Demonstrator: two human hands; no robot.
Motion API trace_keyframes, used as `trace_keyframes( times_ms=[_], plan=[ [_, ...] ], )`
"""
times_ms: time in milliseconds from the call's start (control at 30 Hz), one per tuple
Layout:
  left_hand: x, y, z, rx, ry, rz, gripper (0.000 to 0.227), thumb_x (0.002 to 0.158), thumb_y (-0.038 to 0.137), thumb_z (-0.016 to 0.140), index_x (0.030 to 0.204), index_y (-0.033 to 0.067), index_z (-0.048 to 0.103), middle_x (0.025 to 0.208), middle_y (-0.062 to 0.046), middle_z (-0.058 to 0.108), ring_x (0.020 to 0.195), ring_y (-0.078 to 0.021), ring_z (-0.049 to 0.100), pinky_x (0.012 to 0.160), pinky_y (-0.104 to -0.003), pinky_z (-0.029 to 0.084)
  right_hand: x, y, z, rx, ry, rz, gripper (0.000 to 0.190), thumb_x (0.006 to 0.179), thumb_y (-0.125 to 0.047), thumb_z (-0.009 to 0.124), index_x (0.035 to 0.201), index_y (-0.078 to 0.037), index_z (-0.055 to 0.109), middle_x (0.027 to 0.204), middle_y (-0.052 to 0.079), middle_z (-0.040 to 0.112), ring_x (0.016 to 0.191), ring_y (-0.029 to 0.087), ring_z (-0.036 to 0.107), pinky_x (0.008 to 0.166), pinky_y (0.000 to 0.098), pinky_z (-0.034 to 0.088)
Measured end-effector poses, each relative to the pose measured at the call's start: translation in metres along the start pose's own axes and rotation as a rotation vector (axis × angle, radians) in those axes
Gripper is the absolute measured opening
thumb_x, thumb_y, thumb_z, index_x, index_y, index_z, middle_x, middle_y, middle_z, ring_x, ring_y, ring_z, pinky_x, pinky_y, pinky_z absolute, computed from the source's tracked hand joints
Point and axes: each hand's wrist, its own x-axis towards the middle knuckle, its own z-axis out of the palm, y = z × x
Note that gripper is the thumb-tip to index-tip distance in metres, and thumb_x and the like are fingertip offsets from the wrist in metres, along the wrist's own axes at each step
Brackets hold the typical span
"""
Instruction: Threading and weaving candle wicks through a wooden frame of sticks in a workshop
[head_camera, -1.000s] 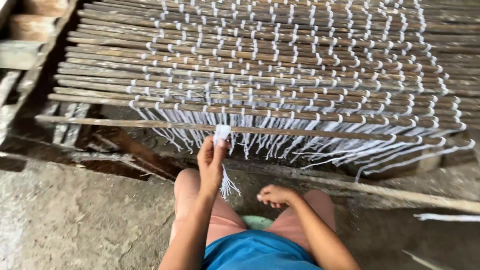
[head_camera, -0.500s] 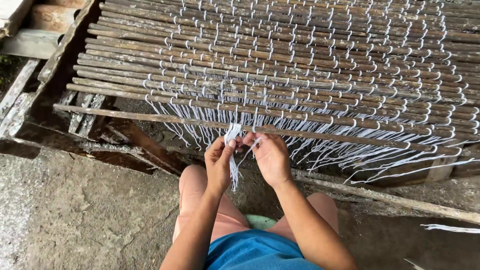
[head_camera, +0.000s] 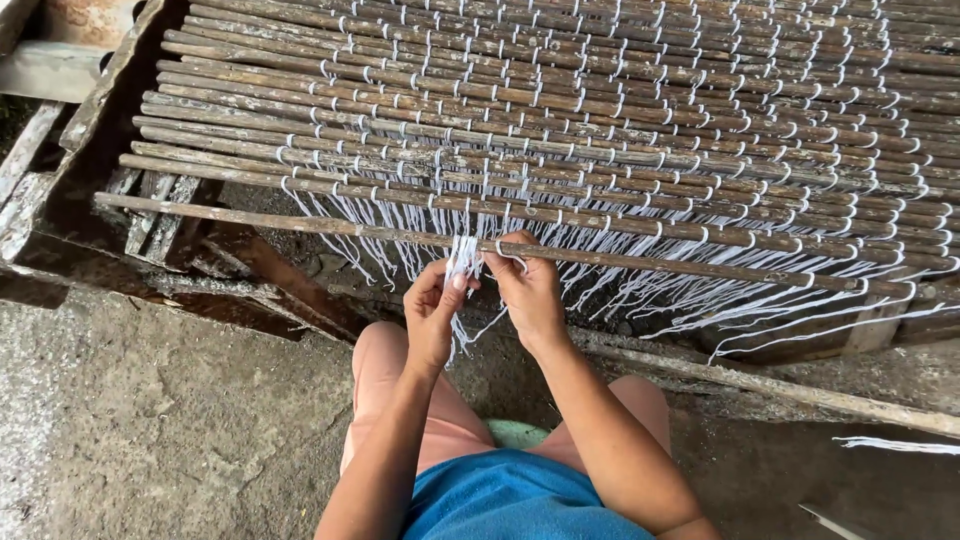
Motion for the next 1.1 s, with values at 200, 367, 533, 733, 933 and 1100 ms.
trace_keyframes(
  times_ms=[200,367,533,733,933,1100],
  plan=[
    [0.004,-0.013,-0.008,0.039,0.053,0.001,0.024,0.090,0.010,0.078,0.111,0.0012,0.073,0.085,-0.008,0.070,0.075,-0.0100,0.053,0.073,-0.026,0.047,-0.011,-0.019,-0.006,0.114,0.044,0.126,0.007,0.103,-0.011,0.061,0.097,-0.014,0.063,0.084,-0.003,0.058,0.053,-0.001,0.037,0.042,0.0125,0.030],
    [0.008,-0.004,-0.002,0.049,0.062,-0.004,0.014,0.095,0.013,0.074,0.104,0.0025,0.076,0.079,-0.009,0.071,0.074,-0.0103,0.058,0.071,-0.026,0.049,-0.016,-0.006,-0.013,0.451,-0.056,0.221,0.009,0.106,-0.013,0.051,0.102,-0.007,0.057,0.067,0.004,0.052,0.042,0.005,0.033,0.038,0.0147,0.024],
    [0.006,-0.001,-0.004,0.051,0.062,-0.064,0.013,0.096,0.016,0.073,0.099,0.0046,0.078,0.078,-0.010,0.073,0.071,-0.0116,0.060,0.069,-0.026,0.052,-0.011,-0.020,-0.016,0.538,-0.214,0.415,0.030,0.105,-0.029,0.048,0.106,-0.003,0.060,0.070,0.012,0.058,0.042,0.006,0.034,0.034,0.0136,0.022],
    [0.005,0.000,0.001,0.136,0.068,-0.069,0.011,0.098,0.014,0.071,0.102,0.0049,0.076,0.084,-0.009,0.075,0.071,-0.0076,0.056,0.071,-0.023,0.047,-0.013,-0.027,-0.069,0.580,-0.074,0.486,0.021,0.108,-0.020,0.049,0.105,-0.001,0.056,0.077,-0.004,0.033,0.059,0.001,0.031,0.038,0.0103,0.022],
    [0.007,0.013,0.011,0.174,0.051,-0.005,0.010,0.101,0.009,0.068,0.106,0.0029,0.075,0.080,-0.012,0.073,0.069,-0.0056,0.046,0.068,-0.019,0.035,-0.022,-0.060,-0.127,0.685,-0.006,0.472,0.016,0.106,-0.026,0.050,0.104,-0.010,0.049,0.079,-0.002,0.035,0.060,0.004,0.035,0.038,0.0103,0.023],
    [0.007,0.011,0.008,0.179,0.032,0.012,0.010,0.102,0.005,0.067,0.105,-0.0012,0.074,0.079,-0.016,0.072,0.067,-0.0075,0.044,0.066,-0.020,0.032,-0.034,-0.034,-0.204,0.598,0.180,0.433,0.026,0.106,-0.033,0.044,0.100,-0.008,0.049,0.082,-0.001,0.036,0.062,0.004,0.036,0.037,0.0120,0.024]
  ],
)
